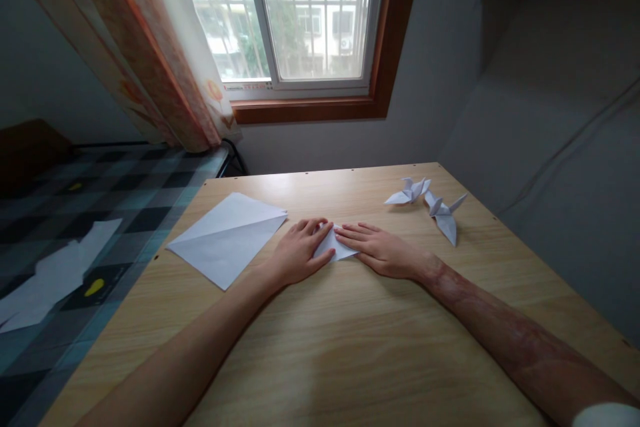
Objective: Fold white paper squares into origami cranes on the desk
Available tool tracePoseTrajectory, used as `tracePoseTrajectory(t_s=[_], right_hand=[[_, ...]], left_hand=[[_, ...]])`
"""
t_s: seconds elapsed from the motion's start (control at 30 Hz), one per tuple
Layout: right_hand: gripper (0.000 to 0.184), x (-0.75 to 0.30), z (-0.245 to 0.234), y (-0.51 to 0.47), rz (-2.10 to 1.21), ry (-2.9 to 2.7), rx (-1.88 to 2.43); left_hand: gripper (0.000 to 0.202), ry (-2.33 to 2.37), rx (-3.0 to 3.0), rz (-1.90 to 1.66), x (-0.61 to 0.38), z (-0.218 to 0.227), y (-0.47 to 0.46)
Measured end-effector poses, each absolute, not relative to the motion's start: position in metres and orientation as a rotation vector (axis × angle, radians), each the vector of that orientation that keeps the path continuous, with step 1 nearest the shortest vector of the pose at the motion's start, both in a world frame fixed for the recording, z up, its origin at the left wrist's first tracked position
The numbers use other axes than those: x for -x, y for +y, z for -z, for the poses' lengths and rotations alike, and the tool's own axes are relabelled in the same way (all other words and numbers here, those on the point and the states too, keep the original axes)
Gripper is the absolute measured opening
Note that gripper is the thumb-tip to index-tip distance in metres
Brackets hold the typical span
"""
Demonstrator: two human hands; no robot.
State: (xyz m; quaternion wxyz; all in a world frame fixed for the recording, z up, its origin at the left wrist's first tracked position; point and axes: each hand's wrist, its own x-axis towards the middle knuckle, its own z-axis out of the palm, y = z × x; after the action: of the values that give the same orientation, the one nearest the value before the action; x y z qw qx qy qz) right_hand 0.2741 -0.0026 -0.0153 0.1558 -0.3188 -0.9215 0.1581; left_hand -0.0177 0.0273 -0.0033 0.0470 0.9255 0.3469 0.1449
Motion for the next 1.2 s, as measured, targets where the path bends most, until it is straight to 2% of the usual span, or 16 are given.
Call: tracePoseTrajectory(t_s=[0.63, 1.2], right_hand=[[0.066, -0.275, 0.013, -0.002, -0.494, -2.674, 0.937], [0.073, -0.283, 0.011, -0.014, -0.441, -2.647, 0.902]], left_hand=[[0.064, 1.078, -2.84, -0.394, 0.019, 0.008, 0.029], [0.054, 1.021, -2.884, -0.458, 0.018, 0.001, 0.027]])
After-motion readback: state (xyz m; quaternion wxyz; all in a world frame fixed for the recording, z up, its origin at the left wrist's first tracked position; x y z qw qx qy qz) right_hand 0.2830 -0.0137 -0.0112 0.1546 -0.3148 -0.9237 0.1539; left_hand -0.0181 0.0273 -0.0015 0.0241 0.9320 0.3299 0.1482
